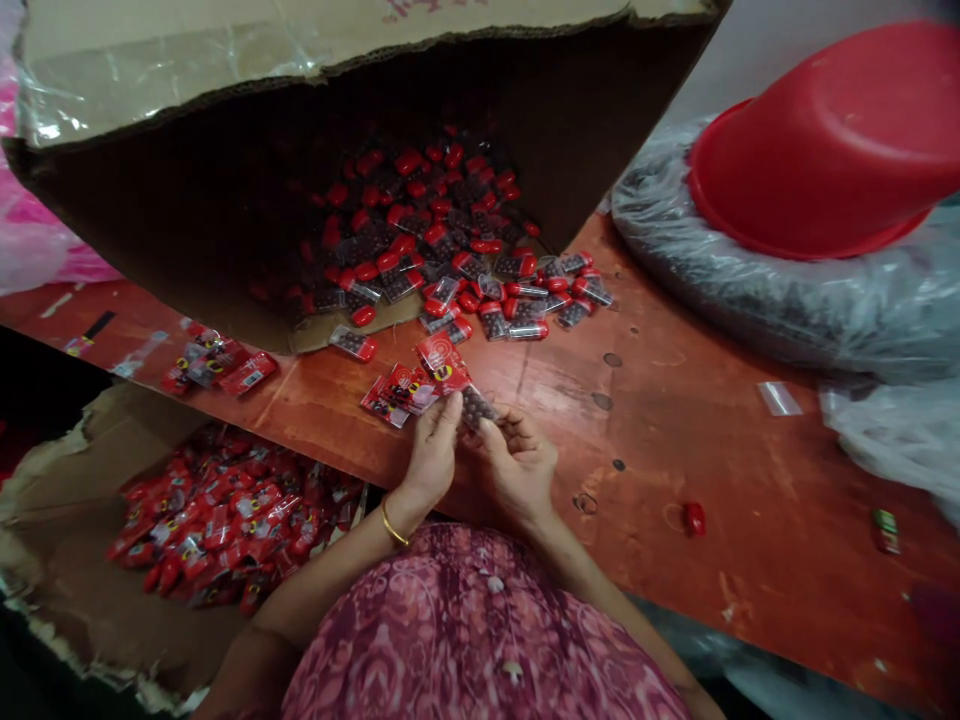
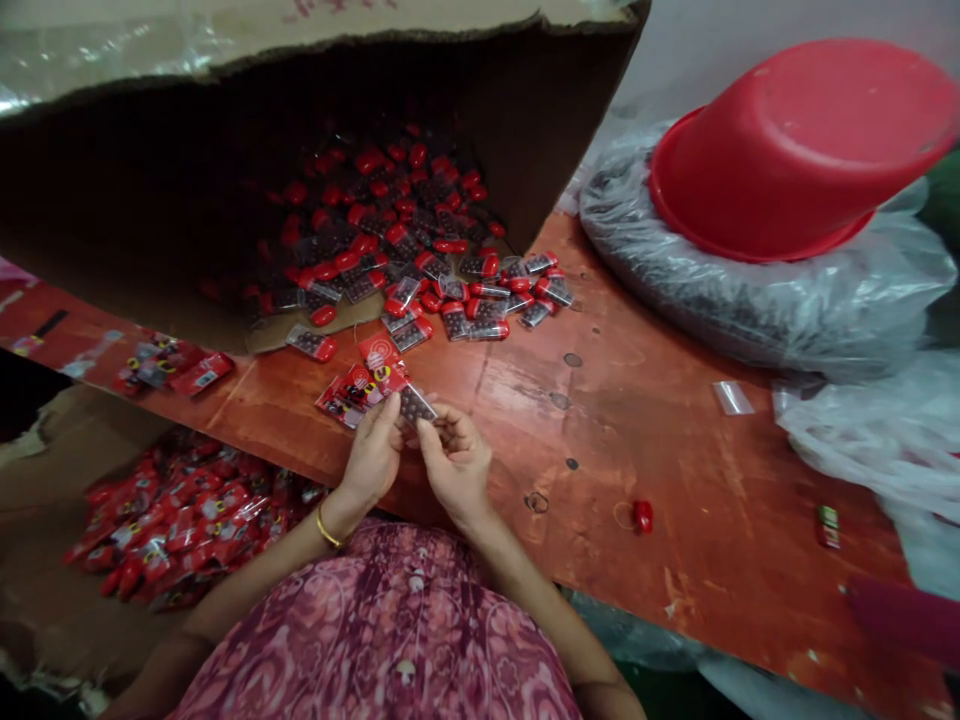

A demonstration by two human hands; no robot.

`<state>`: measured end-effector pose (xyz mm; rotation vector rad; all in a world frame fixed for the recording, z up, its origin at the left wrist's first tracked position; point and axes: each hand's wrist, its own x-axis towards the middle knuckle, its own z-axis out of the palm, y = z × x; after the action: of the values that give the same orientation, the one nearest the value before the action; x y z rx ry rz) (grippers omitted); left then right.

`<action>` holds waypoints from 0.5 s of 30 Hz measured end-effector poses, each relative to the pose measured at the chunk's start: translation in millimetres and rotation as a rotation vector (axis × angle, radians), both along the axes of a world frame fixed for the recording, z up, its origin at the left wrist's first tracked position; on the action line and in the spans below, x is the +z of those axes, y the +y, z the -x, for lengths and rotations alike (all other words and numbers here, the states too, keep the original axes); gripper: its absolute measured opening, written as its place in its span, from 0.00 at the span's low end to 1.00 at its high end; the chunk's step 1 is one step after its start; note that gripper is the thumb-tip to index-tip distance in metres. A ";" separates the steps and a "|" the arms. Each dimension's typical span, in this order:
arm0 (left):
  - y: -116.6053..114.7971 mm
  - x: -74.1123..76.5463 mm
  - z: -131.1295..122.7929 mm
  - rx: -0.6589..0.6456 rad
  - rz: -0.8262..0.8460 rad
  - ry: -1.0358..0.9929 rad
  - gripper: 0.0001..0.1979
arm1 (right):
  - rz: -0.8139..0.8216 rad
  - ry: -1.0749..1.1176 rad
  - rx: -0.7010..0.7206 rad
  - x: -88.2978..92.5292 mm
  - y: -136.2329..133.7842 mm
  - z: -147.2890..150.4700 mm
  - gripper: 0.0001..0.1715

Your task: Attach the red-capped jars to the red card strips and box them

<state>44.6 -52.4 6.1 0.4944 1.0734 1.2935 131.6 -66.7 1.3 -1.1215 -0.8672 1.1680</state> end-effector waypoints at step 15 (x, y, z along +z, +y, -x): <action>17.8 16.9 3.5 -0.003 -0.106 -0.053 0.21 | -0.265 -0.594 -0.045 -6.5 -11.5 -26.0 0.10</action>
<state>41.2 -34.6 23.0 0.5380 0.9632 1.3581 157.7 -78.3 -5.1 -1.2751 -1.3964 0.6534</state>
